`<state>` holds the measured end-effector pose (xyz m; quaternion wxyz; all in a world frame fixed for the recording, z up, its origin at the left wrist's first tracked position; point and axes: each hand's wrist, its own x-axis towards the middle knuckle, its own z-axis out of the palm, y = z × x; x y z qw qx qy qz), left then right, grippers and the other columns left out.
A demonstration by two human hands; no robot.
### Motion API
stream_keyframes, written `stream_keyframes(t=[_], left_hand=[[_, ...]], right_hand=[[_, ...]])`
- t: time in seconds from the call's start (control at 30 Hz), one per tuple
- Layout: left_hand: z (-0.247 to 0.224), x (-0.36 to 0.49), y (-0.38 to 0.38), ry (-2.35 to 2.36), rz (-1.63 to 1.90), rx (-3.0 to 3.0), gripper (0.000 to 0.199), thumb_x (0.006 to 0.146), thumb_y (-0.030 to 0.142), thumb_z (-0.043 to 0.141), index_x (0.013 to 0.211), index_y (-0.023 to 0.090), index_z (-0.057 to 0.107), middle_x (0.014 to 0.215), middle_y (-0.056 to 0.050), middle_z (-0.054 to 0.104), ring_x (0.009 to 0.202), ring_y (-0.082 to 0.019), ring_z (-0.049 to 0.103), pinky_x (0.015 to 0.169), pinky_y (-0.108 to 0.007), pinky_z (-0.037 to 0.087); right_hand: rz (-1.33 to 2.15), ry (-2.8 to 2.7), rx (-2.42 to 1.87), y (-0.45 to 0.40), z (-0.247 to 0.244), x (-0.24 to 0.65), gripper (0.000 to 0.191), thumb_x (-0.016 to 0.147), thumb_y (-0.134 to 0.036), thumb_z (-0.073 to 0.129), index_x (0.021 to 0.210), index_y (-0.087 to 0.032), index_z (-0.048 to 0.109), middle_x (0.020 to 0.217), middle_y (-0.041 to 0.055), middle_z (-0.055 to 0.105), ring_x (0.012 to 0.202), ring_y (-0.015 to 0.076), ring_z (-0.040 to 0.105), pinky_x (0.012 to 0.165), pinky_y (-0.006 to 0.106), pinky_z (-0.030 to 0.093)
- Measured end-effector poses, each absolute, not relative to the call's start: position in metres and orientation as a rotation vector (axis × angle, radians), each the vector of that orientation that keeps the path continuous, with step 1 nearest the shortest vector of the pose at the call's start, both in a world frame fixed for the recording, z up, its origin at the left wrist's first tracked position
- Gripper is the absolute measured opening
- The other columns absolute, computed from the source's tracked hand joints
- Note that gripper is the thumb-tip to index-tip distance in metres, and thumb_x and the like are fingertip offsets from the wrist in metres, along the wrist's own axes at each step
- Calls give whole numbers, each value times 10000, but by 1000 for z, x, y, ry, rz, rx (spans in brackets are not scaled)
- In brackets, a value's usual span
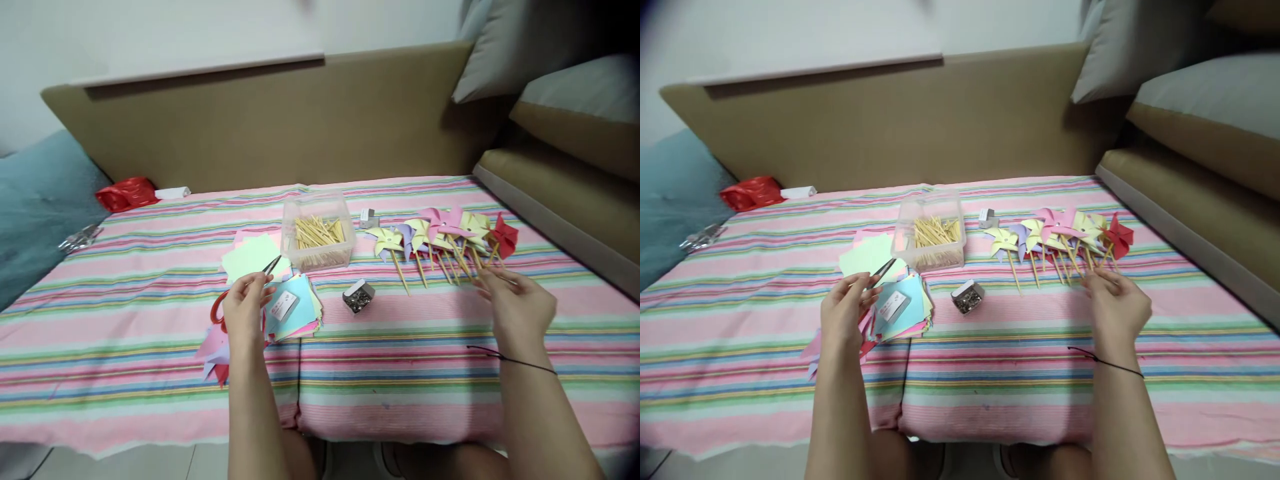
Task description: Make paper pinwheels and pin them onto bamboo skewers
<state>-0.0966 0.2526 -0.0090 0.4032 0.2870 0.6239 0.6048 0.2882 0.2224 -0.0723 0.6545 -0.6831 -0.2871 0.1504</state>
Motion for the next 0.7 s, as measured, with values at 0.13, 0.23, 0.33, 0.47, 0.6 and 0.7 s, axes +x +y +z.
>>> stream_keyframes(t=[0.13,0.23,0.33,0.47,0.6,0.7], left_hand=[[-15,-106,250,1786,1300,1050,325,617,383,720,855,168,666,720,-21,669,624,-156,608,607,-260,432],[-19,-105,247,1945,1059,1326,340,613,384,724,889,190,676,847,-53,698,717,-194,611,643,-286,422],[-23,-101,246,2048,809,1455,399,573,367,758,921,192,670,949,-86,698,806,-235,616,658,-303,418],[-25,-96,247,2135,602,1510,419,589,368,750,946,172,652,1007,-125,690,911,-273,620,689,-311,417],[-24,-94,248,2102,500,1559,296,615,329,716,857,167,660,926,-134,706,855,-267,635,673,-305,405],[-22,-92,247,2097,479,1613,174,645,347,673,699,182,654,779,-120,699,761,-266,633,620,-307,376]], right_hand=[[300,-705,-1480,222,-51,239,219,674,-330,771,849,-204,732,813,86,706,738,216,671,781,368,550],[331,-953,-1430,223,-39,190,179,751,-354,704,838,-200,730,780,60,712,730,211,670,757,380,549],[510,-1311,-1378,223,-33,143,139,789,-322,666,802,-198,728,783,46,730,723,206,678,707,341,547],[787,-1811,-1242,228,-36,91,104,808,-207,637,828,-208,739,846,46,754,784,219,701,729,337,545],[719,-2112,-1230,236,-49,61,156,756,-101,676,885,-171,732,1009,95,738,972,257,671,884,395,504],[639,-2221,-1261,237,-56,53,161,759,-121,689,907,-178,718,1064,93,720,1025,254,642,898,395,493]])
